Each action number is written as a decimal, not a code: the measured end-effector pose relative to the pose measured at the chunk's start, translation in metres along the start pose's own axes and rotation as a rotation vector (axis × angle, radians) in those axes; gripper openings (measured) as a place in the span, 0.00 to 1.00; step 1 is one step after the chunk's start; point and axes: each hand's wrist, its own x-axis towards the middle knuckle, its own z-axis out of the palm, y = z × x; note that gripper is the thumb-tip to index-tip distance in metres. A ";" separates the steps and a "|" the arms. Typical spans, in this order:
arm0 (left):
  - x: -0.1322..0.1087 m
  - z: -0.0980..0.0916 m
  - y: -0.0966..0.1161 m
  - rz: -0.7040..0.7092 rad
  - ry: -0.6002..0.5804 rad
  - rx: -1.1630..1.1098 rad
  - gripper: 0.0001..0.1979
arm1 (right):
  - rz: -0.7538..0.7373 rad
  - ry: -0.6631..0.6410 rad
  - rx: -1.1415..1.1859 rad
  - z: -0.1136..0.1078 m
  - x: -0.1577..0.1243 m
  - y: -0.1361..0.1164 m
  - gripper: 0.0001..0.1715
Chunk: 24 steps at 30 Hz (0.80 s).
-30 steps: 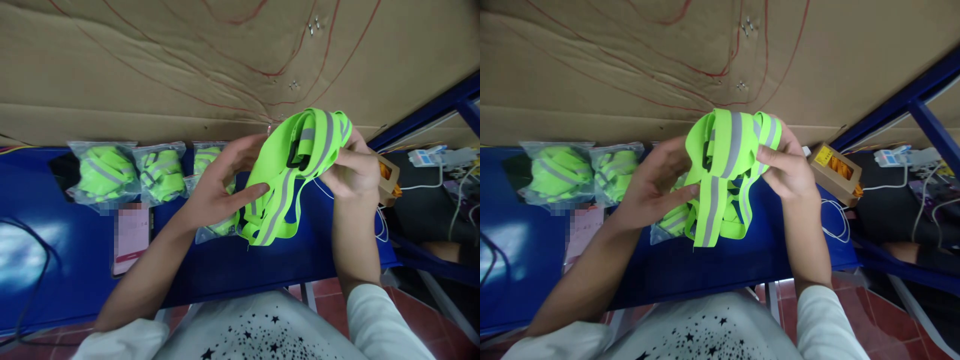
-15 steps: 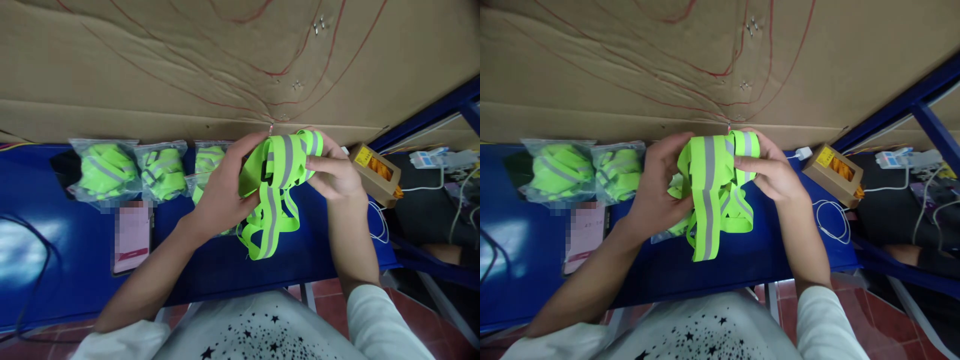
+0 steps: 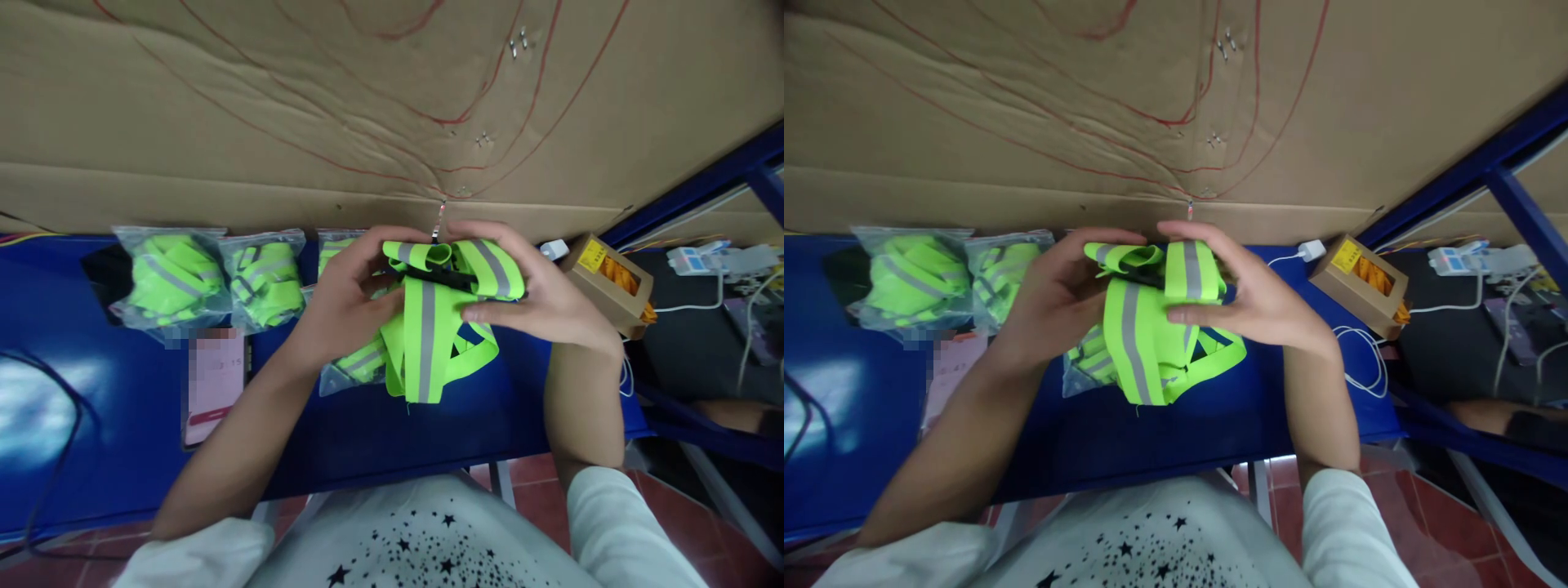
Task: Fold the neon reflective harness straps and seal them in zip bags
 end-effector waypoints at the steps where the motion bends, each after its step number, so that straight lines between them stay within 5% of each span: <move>1: 0.000 0.000 -0.001 -0.052 -0.036 -0.088 0.21 | 0.001 0.025 -0.007 -0.002 -0.001 0.002 0.33; 6: 0.001 -0.008 0.002 -0.172 -0.159 -0.289 0.32 | -0.008 0.155 0.009 0.002 0.000 0.013 0.15; 11: 0.002 -0.018 0.003 -0.175 -0.287 -0.426 0.45 | -0.140 0.284 -0.115 0.007 0.003 0.013 0.35; 14: 0.002 -0.019 0.003 -0.180 -0.321 -0.543 0.41 | -0.215 0.170 -0.403 0.000 0.000 0.010 0.46; 17: 0.003 -0.019 0.002 -0.159 -0.334 -0.536 0.32 | -0.297 0.032 -0.670 -0.006 -0.003 0.008 0.47; 21: 0.006 -0.018 -0.005 -0.084 -0.243 -0.399 0.27 | -0.379 0.130 -0.798 -0.003 -0.006 0.009 0.41; 24: 0.006 -0.016 -0.007 0.095 0.021 -0.257 0.23 | -0.417 0.235 -0.805 0.002 -0.007 0.010 0.38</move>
